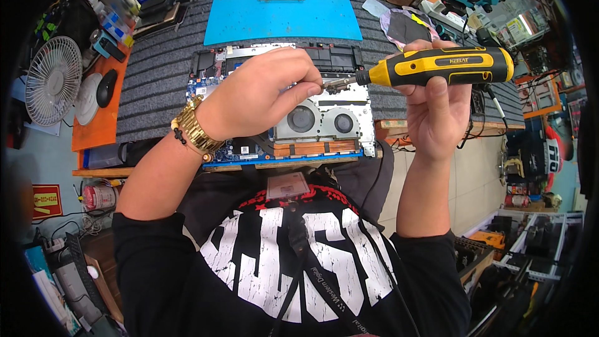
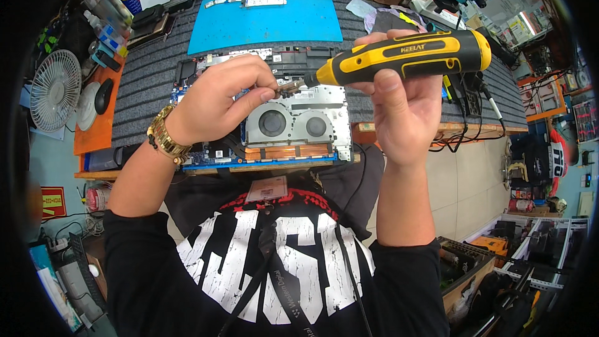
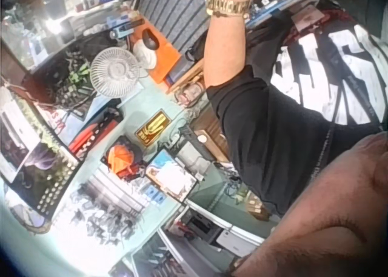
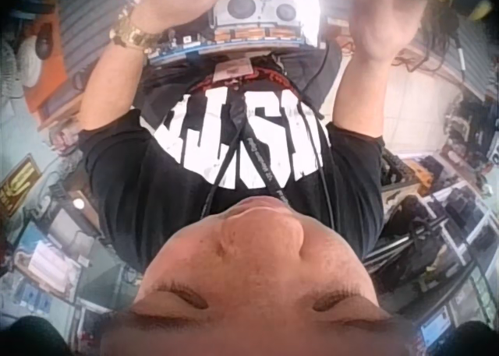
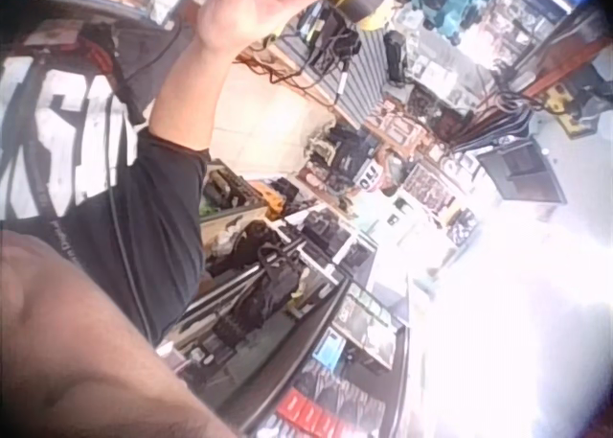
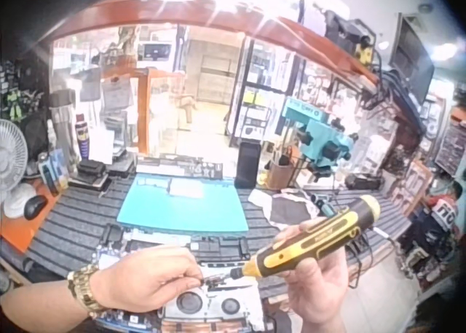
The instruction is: The person repairs a laptop by disassembling the chassis, cleaning internal components with a brush, and using a screwdriver to remove and replace parts from the motherboard.
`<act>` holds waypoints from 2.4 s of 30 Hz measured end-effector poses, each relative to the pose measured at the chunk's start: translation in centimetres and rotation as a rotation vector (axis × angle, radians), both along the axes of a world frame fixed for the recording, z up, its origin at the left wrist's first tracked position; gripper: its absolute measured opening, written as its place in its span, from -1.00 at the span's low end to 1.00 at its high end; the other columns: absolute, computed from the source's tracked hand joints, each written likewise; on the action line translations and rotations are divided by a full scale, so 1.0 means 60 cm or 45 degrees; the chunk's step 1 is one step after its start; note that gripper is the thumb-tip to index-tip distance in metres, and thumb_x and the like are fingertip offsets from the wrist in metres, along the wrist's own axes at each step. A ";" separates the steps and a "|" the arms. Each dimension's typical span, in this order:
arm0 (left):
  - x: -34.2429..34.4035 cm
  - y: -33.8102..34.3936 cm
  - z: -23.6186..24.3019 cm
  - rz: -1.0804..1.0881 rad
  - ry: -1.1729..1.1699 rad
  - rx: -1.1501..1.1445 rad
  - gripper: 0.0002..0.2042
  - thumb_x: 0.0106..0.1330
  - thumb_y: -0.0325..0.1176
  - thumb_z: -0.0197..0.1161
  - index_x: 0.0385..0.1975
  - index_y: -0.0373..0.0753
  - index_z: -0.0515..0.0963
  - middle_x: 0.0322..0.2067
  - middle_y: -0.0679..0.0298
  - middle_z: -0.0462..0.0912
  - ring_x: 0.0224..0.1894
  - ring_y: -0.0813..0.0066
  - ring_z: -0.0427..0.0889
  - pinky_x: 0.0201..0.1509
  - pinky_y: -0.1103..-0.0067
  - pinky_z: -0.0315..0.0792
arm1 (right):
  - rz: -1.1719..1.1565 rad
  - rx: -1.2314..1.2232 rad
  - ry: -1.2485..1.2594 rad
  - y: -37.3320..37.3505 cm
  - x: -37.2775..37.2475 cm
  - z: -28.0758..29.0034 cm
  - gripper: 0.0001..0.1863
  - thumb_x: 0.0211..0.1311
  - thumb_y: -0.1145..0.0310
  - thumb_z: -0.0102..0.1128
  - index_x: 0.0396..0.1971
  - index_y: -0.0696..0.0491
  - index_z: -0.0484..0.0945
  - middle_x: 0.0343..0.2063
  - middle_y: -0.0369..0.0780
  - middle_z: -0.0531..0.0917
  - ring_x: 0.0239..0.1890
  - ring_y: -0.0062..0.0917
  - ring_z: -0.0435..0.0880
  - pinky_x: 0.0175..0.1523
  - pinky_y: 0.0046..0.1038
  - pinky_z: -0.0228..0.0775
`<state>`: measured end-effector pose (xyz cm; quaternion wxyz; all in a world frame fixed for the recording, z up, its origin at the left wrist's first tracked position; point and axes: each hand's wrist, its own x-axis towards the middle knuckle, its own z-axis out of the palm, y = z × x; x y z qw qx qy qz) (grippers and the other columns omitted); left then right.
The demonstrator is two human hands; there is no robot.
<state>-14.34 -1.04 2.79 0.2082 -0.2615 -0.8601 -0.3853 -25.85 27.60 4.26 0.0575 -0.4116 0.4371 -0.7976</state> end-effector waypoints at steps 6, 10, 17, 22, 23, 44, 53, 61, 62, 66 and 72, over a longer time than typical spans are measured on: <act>0.006 -0.001 -0.010 0.034 -0.049 -0.025 -0.90 0.52 -0.46 0.49 -0.16 -0.34 0.71 -0.19 0.13 0.79 -0.13 0.12 0.77 -0.02 0.34 0.64 | -0.017 0.061 0.005 -0.001 0.004 0.000 -0.37 0.67 0.35 0.38 0.51 0.25 0.30 0.25 0.15 0.65 0.25 -0.16 0.78 0.22 -0.10 0.89; 0.016 0.004 -0.018 0.141 -0.054 -0.067 -0.76 0.50 -0.34 0.54 0.03 -0.32 0.75 -0.06 0.09 0.80 0.01 0.08 0.77 0.11 0.29 0.63 | -0.025 0.116 0.017 0.009 0.005 0.002 -0.39 0.62 0.45 0.38 0.50 0.25 0.33 0.25 0.14 0.67 0.25 -0.20 0.78 0.27 -0.13 0.84; 0.073 0.032 -0.047 0.391 -0.275 -0.507 -0.48 0.40 -0.12 0.60 0.29 -0.22 0.73 0.19 0.16 0.70 0.29 0.07 0.64 0.39 0.15 0.40 | -0.132 0.345 0.069 0.027 0.022 -0.003 -0.39 0.43 0.63 0.46 0.40 0.28 0.42 0.22 0.09 0.70 0.17 -0.30 0.83 0.29 -0.28 0.75; 0.078 0.045 -0.059 0.465 -0.283 -0.548 -0.41 0.31 -0.11 0.64 0.31 -0.19 0.73 0.17 0.21 0.67 0.35 0.08 0.59 0.44 0.12 0.35 | -0.146 0.481 0.131 0.019 0.014 -0.015 -0.41 0.38 0.60 0.53 0.33 0.31 0.47 0.21 0.08 0.69 0.17 -0.27 0.84 0.28 -0.27 0.77; 0.077 0.045 -0.059 0.462 -0.285 -0.546 -0.41 0.31 -0.11 0.64 0.31 -0.19 0.73 0.17 0.21 0.67 0.35 0.08 0.59 0.44 0.12 0.35 | -0.117 0.503 0.168 0.018 0.011 -0.015 -0.41 0.38 0.60 0.55 0.32 0.32 0.48 0.20 0.07 0.70 0.18 -0.27 0.84 0.28 -0.27 0.77; 0.075 0.046 -0.053 0.505 -0.342 -0.571 -0.40 0.29 -0.10 0.66 0.32 -0.15 0.73 0.18 0.22 0.67 0.39 0.15 0.63 0.56 -0.11 0.22 | -0.029 0.658 0.333 -0.016 0.003 -0.017 -0.51 0.28 0.57 0.66 0.15 0.31 0.63 0.13 0.03 0.74 0.09 -0.32 0.84 0.17 -0.31 0.74; 0.078 0.046 -0.059 0.518 -0.326 -0.518 -0.42 0.29 -0.13 0.66 0.30 -0.16 0.72 0.15 0.22 0.67 0.34 0.14 0.65 0.53 -0.12 0.25 | 0.048 0.683 0.444 -0.038 0.002 -0.011 -0.55 0.26 0.54 0.69 0.09 0.29 0.68 0.06 0.00 0.77 0.07 -0.33 0.84 0.12 -0.33 0.73; 0.079 0.046 -0.060 0.511 -0.290 -0.501 -0.41 0.27 -0.14 0.67 0.29 -0.17 0.72 0.12 0.23 0.68 0.33 0.15 0.65 0.53 -0.12 0.25 | 0.068 0.699 0.386 -0.037 0.004 -0.008 -0.54 0.25 0.60 0.68 0.10 0.28 0.66 0.06 -0.01 0.76 0.10 -0.33 0.83 0.12 -0.32 0.74; 0.078 0.046 -0.061 0.508 -0.291 -0.502 -0.41 0.27 -0.14 0.67 0.29 -0.17 0.72 0.12 0.23 0.68 0.33 0.15 0.65 0.53 -0.12 0.25 | 0.073 0.680 0.372 -0.037 0.005 -0.009 -0.54 0.25 0.60 0.67 0.10 0.28 0.66 0.07 -0.01 0.76 0.09 -0.34 0.83 0.13 -0.32 0.74; 0.077 0.045 -0.060 0.510 -0.307 -0.528 -0.41 0.29 -0.13 0.66 0.30 -0.16 0.71 0.14 0.23 0.68 0.35 0.15 0.64 0.53 -0.12 0.25 | 0.085 0.687 0.377 -0.037 0.006 -0.009 -0.52 0.25 0.61 0.67 0.13 0.28 0.66 0.08 -0.01 0.76 0.09 -0.35 0.83 0.15 -0.33 0.73; 0.076 0.046 -0.058 0.510 -0.316 -0.563 -0.40 0.29 -0.12 0.66 0.32 -0.15 0.70 0.15 0.22 0.68 0.35 0.15 0.65 0.53 -0.13 0.25 | 0.089 0.775 0.544 -0.033 -0.003 -0.005 -0.39 0.24 0.50 0.66 0.23 0.32 0.58 0.08 0.07 0.76 0.16 -0.18 0.78 0.23 -0.14 0.72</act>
